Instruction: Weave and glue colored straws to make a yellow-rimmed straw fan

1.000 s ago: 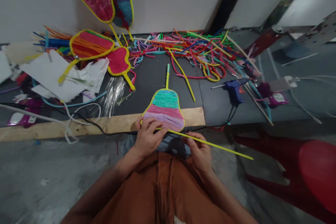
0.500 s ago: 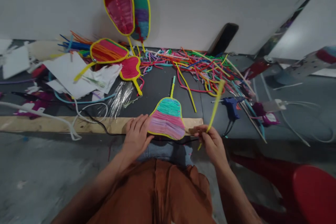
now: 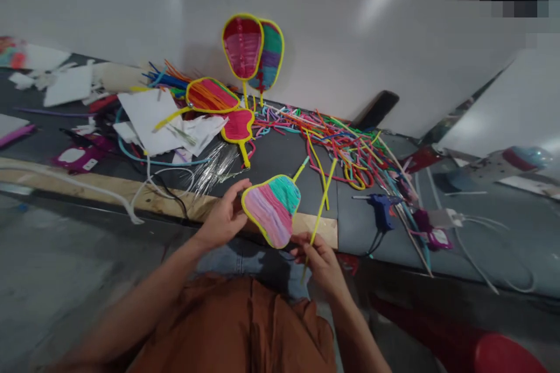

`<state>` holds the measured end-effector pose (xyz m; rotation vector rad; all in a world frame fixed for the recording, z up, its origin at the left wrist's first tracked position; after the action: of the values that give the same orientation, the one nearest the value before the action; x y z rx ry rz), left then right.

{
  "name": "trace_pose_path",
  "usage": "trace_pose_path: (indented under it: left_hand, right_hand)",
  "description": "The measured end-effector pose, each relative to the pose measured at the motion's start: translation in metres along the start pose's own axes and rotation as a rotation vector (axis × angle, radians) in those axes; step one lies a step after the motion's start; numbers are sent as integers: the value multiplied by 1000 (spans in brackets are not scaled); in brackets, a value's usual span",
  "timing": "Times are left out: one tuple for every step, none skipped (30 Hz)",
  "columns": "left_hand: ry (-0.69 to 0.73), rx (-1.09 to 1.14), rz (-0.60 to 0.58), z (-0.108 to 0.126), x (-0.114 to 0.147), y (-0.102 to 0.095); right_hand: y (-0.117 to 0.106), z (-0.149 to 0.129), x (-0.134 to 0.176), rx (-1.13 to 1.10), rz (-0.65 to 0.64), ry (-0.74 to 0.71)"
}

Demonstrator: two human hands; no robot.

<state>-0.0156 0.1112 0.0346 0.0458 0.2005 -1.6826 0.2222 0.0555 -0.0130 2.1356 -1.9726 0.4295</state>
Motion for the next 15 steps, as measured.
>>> trace_pose_path:
  left_hand:
    - [-33,131,26,-2,-5,-3]
    - [-78,240,66,-6,-10,-6]
    - [-131,321,120,-11,-15,-10]
    - [-183,379,182,-16,-20,-15]
    - [-239,428,223,-21,-26,-18]
    - [-269,453,242,-23,-33,-21]
    - [-281,468,243,-22,-40,-25]
    - [-287,478,241,-18,-48,-30]
    - [-288,488,235,-12,-56,-37]
    - [-284,496,230,-4,-64,-45]
    - [-284,501,208,5,-71,-54]
    - [-284,501,183,16,-79,-63]
    - [-284,494,160,27,-87,-72]
    - [-282,483,142,38,-96,-82]
    - [-286,464,105,49,-104,-89]
  right_hand:
    - [8,0,1,8,-28,-7]
    - [14,0,2,17,-55,-16]
    - [19,-2,3,24,-75,-30]
    - [22,-3,3,28,-90,-45]
    - [23,-4,3,29,-98,-59]
    - [21,-6,2,27,-101,-70]
    - [17,-7,1,23,-100,-77]
    - [11,-7,0,14,-91,-82]
    - [3,-8,-1,2,-72,-84]
    - [-6,-8,-2,-16,-44,-86]
    - [-17,-8,-2,-40,-5,-87]
    - [-28,-8,-2,-66,39,-84]
    - [-39,-7,-1,-96,84,-76]
    - [-50,-5,0,-130,123,-65]
    - [-60,-4,2,-167,156,-54]
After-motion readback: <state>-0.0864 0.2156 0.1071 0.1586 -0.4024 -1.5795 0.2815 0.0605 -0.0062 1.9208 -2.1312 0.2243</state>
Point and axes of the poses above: each hand's wrist, its own x-axis away from the middle knuckle, its own y-axis out of the palm, z = x × y, the point moved 8 cm from there along -x, towards the middle knuckle, and after that the axes turned 11 degrees about x, right-handed, at the moved point
